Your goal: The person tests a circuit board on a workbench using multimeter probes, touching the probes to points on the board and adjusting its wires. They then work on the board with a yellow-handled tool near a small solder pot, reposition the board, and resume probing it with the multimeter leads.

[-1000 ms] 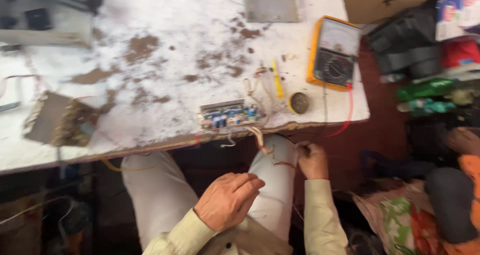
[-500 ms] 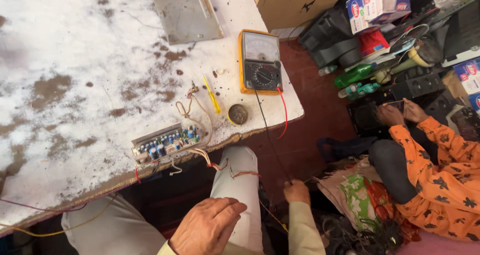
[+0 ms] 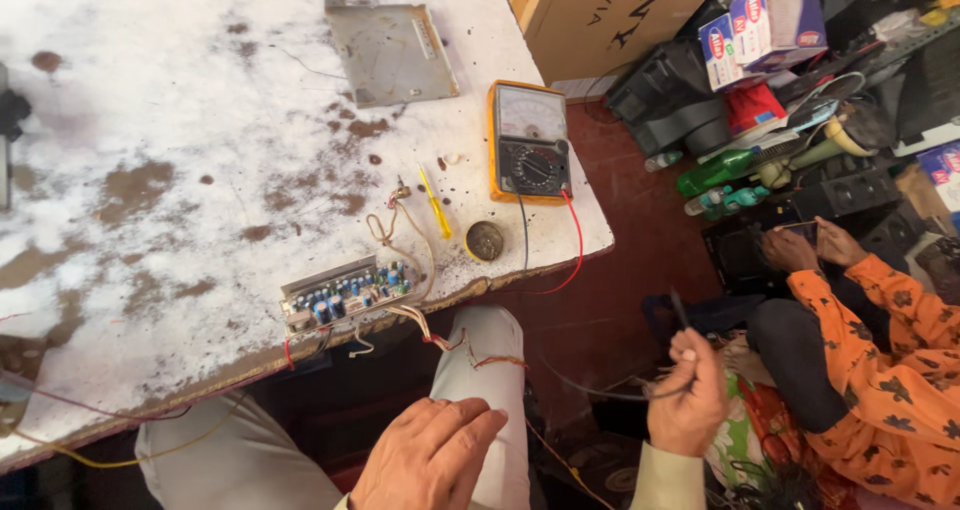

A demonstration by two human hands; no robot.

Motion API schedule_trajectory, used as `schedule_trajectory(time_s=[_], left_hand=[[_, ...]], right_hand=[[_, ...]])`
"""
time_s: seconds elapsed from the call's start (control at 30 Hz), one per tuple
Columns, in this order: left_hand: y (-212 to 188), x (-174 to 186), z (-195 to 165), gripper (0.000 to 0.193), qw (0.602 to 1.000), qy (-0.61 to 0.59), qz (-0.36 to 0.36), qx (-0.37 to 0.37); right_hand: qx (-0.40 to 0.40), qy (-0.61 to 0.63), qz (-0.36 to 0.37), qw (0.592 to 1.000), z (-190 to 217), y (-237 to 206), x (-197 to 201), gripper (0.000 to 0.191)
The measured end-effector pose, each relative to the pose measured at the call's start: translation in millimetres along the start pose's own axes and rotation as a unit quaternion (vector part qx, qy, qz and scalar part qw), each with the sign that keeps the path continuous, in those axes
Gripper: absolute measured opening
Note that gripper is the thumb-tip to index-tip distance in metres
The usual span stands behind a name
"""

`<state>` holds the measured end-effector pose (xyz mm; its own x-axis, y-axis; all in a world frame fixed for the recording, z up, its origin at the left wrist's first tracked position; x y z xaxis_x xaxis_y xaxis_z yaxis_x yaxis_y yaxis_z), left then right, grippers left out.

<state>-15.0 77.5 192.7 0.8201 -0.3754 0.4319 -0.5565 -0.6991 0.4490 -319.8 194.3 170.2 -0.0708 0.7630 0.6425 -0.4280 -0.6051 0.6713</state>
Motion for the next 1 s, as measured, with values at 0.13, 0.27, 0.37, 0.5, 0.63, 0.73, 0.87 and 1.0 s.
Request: schedule_trajectory(time_s=[0.13, 0.27, 0.37, 0.5, 0.63, 0.73, 0.87, 1.0], left_hand=[[12, 18, -28, 0.045, 0.987, 0.095, -0.116, -0.053], [15, 35, -41, 0.039, 0.965, 0.193, -0.171, -0.042], [5, 56, -32, 0.032, 0.973, 0.16, -0.164, -0.02], [-21, 89, -4, 0.026, 0.95, 0.07, -0.275, 0.13], [-44, 106, 32, 0.019, 0.887, -0.052, -0.368, 0.274], [-47, 107, 56, 0.024, 0.879, -0.149, -0.368, 0.263], [-37, 101, 83, 0.025, 0.826, -0.413, -0.335, 0.185], [-32, 97, 96, 0.016, 0.836, -0.362, -0.328, 0.25]], right_hand=[[0.104, 0.154, 0.027, 0.982, 109, 36, 28, 0.021], [0.229, 0.309, 0.128, 0.914, 189, 30, 38, 0.008], [0.308, 0.403, 0.088, 0.857, 205, 20, 16, 0.014], [0.065, 0.273, 0.112, 0.953, 155, 14, -33, 0.031], [-0.035, 0.261, 0.025, 0.964, 76, 23, -93, 0.049], [0.057, 0.222, 0.021, 0.973, 32, 14, -127, 0.056], [-0.063, 0.212, 0.215, 0.951, -14, -7, -173, 0.028], [-0.076, 0.096, 0.327, 0.937, -34, -34, -195, 0.029]])
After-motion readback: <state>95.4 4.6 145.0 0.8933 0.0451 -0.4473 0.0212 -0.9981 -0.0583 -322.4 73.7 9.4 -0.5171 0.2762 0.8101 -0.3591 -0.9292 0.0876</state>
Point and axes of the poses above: each hand's wrist, its own y-axis towards the middle knuckle, its own x-axis out of the back of the hand, z = x × y, the point moved 3 cm from there along y, towards the middle knuckle, and after that the axes turned 13 degrees about x, right-handed, at the moved point
